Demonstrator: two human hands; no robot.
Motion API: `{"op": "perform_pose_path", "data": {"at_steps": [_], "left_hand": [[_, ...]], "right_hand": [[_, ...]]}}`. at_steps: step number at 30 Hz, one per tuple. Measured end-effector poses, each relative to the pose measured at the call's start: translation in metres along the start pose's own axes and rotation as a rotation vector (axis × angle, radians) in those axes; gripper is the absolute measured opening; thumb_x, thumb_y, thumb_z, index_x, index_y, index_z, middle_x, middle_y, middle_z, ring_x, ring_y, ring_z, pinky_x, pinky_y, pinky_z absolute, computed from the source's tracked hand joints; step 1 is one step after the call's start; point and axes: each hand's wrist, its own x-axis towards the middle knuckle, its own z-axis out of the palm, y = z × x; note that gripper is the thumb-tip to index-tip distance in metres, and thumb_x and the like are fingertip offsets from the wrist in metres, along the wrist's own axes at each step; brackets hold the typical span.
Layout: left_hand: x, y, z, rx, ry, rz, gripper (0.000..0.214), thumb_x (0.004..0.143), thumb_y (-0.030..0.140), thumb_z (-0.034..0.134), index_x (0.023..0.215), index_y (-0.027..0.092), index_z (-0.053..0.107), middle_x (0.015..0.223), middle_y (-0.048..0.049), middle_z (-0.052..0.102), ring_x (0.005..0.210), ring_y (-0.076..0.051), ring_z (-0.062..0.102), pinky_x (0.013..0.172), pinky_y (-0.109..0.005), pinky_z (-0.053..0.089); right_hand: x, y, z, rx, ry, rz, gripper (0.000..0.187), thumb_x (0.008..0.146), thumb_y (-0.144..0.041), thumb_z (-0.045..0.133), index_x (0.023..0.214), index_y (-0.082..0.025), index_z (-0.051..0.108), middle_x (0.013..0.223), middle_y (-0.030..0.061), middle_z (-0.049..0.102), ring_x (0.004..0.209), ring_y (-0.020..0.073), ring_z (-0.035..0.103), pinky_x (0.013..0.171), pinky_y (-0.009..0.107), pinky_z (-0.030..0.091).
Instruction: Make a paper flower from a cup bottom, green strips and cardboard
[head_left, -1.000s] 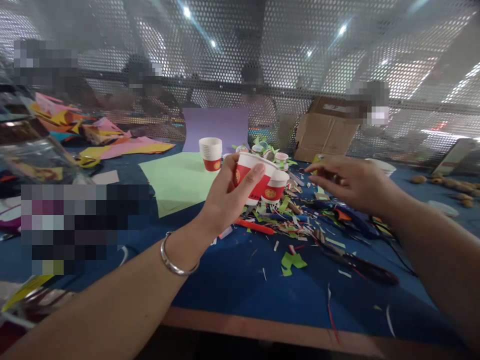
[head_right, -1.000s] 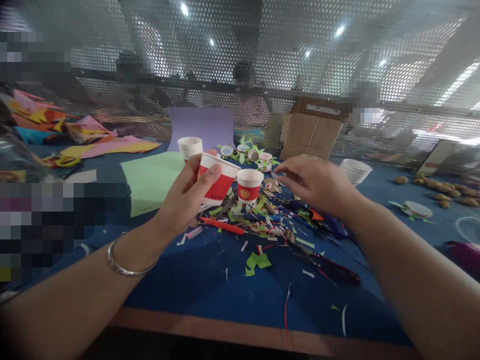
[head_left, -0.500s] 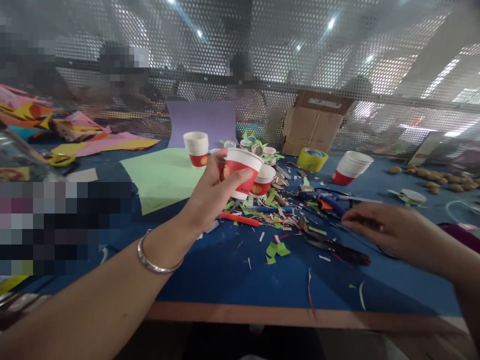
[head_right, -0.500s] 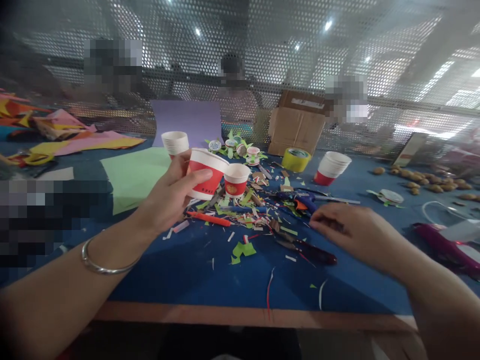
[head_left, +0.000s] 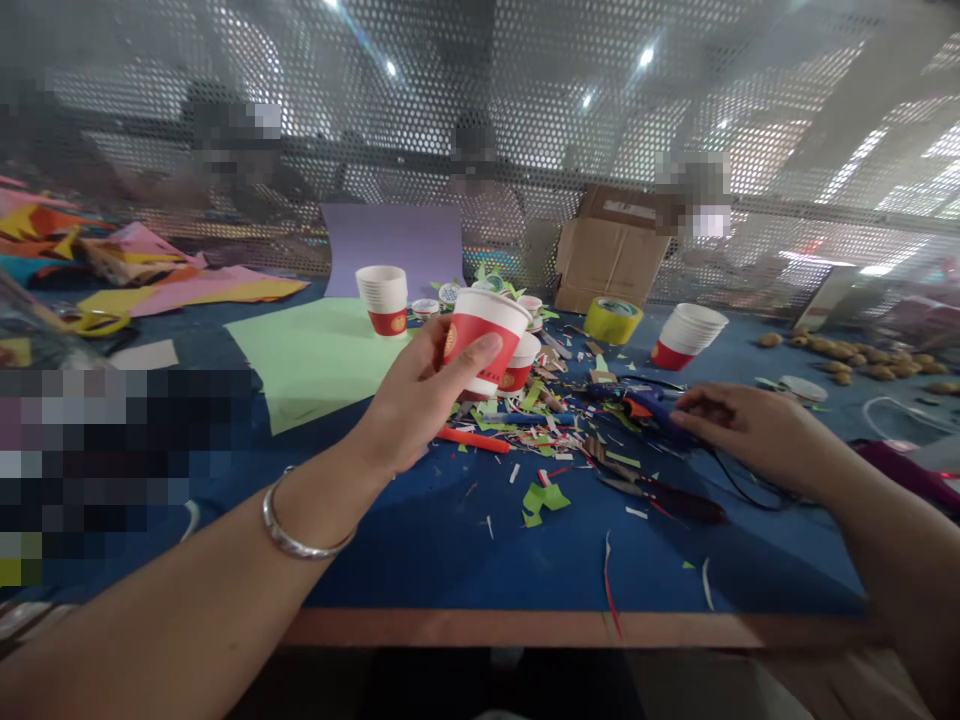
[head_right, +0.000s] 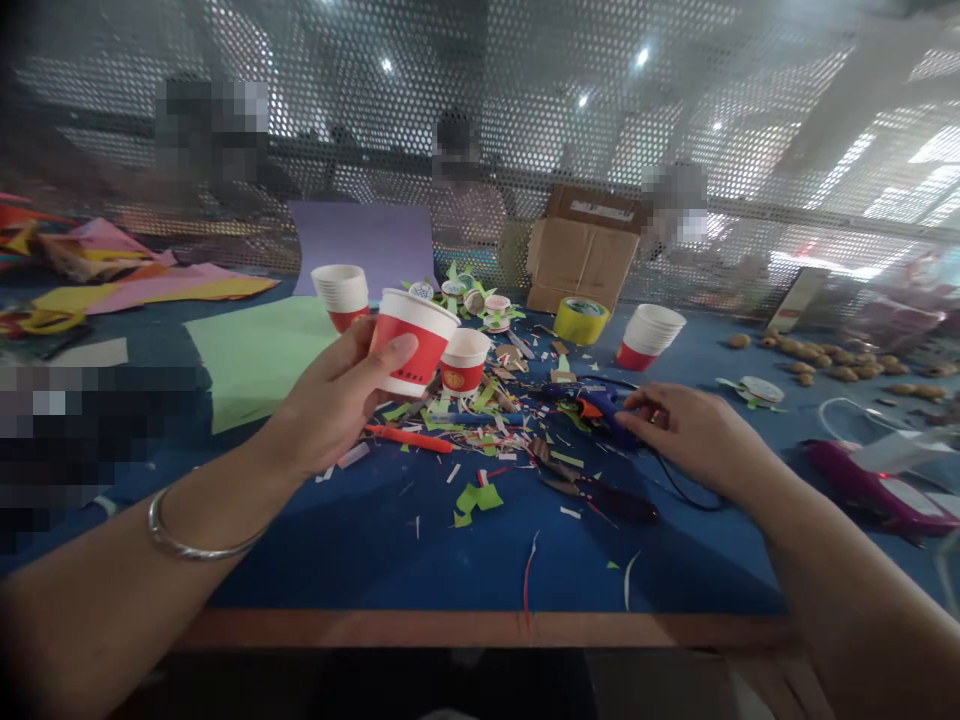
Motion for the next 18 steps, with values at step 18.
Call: {"op": "perform_pose_path", "data": {"at_steps": [18], "left_hand": [[0.005, 0.003, -0.008, 0.041, 0.140, 0.138, 0.042, 0.083, 0.054, 0.073, 0.110, 0.022, 0.065, 0.090, -0.0040, 0.063, 0.072, -0.014, 0.058, 0.052, -0.021, 0.049]], "right_hand": [[-0.007, 0.084, -0.011, -0.151, -0.024, 0.291, 0.035, 0.077, -0.055, 0.053, 0.082, -0.025, 0.070, 0.073, 0.0065, 0.072, 0.070, 0.0267, 0.067, 0.065, 0.036, 0.043]]}}
